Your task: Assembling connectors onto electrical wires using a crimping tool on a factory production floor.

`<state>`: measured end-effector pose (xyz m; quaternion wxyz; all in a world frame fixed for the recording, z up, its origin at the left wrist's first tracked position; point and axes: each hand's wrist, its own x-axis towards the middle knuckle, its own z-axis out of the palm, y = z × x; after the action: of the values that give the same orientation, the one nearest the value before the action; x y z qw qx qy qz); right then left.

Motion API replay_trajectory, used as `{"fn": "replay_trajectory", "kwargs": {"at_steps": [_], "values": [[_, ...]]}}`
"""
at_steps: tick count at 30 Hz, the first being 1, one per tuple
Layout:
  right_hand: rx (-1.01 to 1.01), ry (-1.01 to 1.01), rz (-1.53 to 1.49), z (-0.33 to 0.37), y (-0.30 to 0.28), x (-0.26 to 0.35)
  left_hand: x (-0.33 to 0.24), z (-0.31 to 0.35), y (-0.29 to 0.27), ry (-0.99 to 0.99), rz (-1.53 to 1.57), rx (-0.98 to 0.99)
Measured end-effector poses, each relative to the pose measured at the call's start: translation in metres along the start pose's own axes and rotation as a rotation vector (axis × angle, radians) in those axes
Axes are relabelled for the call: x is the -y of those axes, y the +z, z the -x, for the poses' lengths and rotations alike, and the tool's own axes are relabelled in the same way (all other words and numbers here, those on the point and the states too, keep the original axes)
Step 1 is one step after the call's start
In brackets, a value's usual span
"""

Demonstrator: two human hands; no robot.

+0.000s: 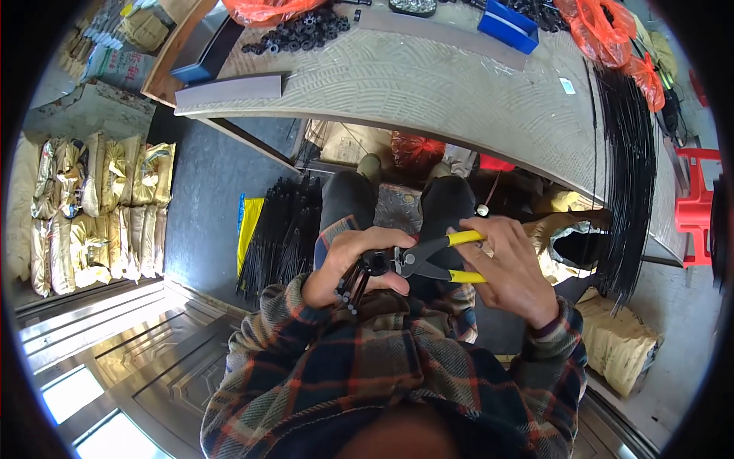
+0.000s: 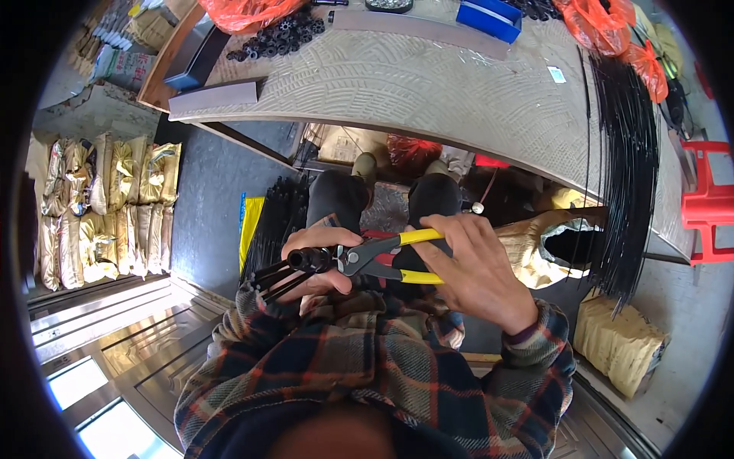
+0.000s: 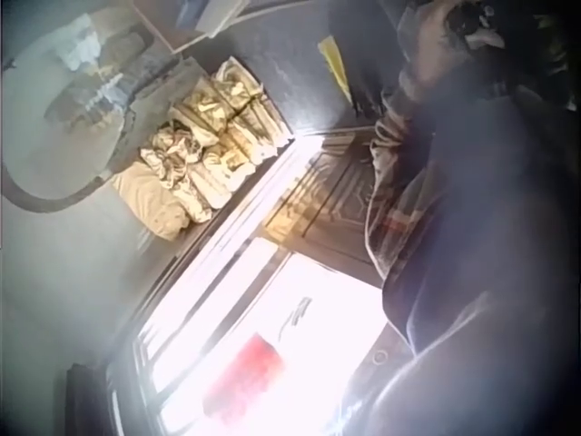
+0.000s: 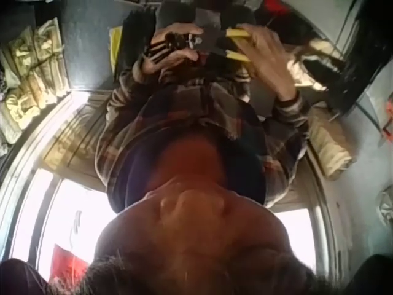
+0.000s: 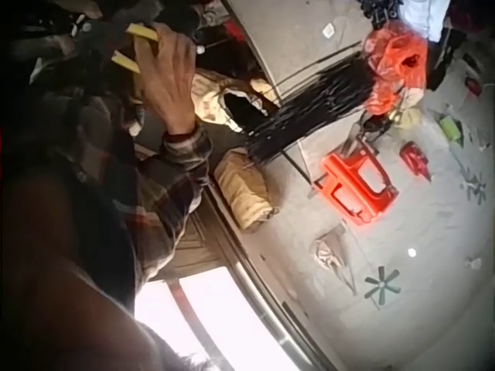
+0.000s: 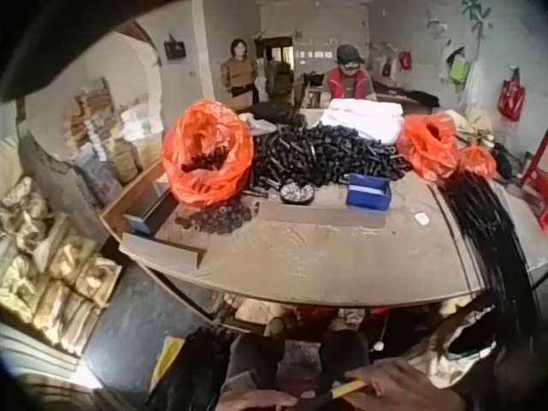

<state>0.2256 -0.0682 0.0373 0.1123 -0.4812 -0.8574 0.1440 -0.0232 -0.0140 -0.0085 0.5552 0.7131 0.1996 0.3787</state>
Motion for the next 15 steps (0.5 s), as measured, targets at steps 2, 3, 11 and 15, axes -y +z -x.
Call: {"fn": "replay_trajectory", "kwargs": {"at_steps": [2,3,11,15], "values": [[-0.084,-0.072,0.085,-0.008,-0.002,-0.002,-0.004,-0.003,0.000,-0.026,-0.071,-0.040],[-0.087,-0.074,0.088,-0.009,-0.002,-0.003,-0.003,-0.002,0.000,-0.022,-0.073,-0.039],[-0.275,-0.085,0.022,-0.020,0.031,-0.010,-0.004,0.005,0.008,-0.274,0.068,-0.298],[-0.319,-0.105,-0.187,-0.020,0.082,-0.012,0.004,0.008,0.005,-0.233,0.237,-0.274]]}}
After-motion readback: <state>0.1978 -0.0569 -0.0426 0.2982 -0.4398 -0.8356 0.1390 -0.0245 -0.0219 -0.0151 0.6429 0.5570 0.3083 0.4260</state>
